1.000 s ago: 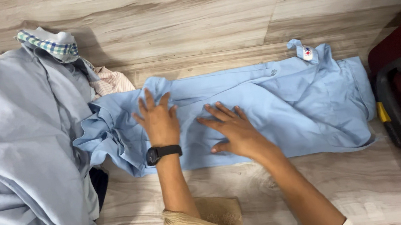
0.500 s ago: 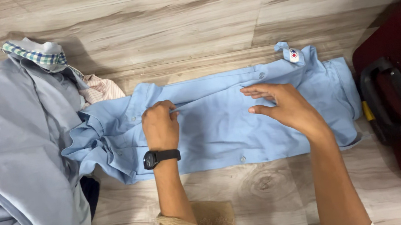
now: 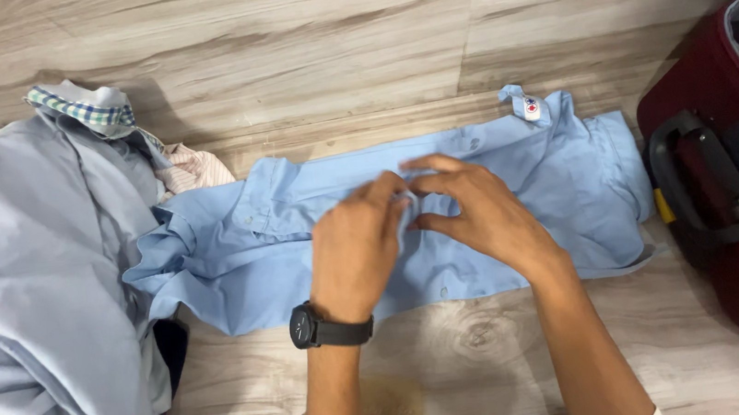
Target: The person folds several shirts and a patterned garment by hand and places them inside an open suitcase on the floor.
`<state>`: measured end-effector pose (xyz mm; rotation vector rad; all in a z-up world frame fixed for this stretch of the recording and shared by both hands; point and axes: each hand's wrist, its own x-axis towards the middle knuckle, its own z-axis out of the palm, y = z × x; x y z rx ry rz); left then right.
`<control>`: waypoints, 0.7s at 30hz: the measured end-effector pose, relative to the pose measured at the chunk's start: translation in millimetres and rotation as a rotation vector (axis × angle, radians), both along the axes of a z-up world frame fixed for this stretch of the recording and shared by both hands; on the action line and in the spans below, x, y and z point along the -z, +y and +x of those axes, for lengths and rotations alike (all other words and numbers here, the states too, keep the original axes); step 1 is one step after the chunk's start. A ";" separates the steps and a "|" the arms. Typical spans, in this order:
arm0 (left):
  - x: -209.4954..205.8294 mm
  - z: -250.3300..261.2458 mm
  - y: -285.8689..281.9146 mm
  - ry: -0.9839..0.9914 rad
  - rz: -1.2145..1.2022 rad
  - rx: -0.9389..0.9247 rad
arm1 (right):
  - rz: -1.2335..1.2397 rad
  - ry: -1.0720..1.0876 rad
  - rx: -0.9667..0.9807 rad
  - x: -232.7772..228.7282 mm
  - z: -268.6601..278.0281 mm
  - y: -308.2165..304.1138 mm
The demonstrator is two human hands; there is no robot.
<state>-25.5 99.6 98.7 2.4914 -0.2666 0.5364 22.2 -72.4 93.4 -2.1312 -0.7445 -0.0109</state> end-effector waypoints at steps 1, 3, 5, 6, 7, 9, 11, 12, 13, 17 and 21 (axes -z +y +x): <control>-0.6 -5.5 -2.8 0.015 -0.020 0.072 | 0.013 -0.060 -0.032 1.0 1.1 -3.9; -2.5 -17.1 1.4 0.055 -0.036 0.100 | 0.034 -0.124 -0.067 1.0 1.7 -14.7; -5.2 -28.5 11.8 0.099 -0.050 0.127 | 0.057 -0.004 -0.081 -3.7 1.9 -27.1; -7.2 -33.2 19.4 0.183 -0.028 0.118 | 0.064 -0.007 -0.084 -7.0 1.5 -32.4; -9.0 -38.4 27.3 0.267 -0.006 0.109 | 0.044 0.017 -0.051 -10.6 0.7 -37.7; -11.2 -52.0 42.6 0.287 0.062 0.095 | 0.032 0.042 -0.022 -17.6 -3.2 -48.0; -13.4 -66.5 57.6 0.309 0.128 0.081 | 0.083 -0.019 -0.043 -24.3 -7.8 -59.4; -15.1 -74.5 64.6 0.255 0.100 0.137 | 0.089 -0.018 -0.046 -27.0 -10.5 -64.0; -16.7 -81.5 69.6 0.200 0.073 0.193 | 0.100 -0.083 -0.048 -29.6 -13.3 -67.9; -24.2 -108.4 76.6 0.408 -0.046 0.066 | 0.102 -0.196 -0.077 -40.8 -28.5 -86.8; -25.4 -127.8 77.3 0.546 -0.133 0.178 | -0.034 0.121 -0.029 -47.6 -43.4 -100.3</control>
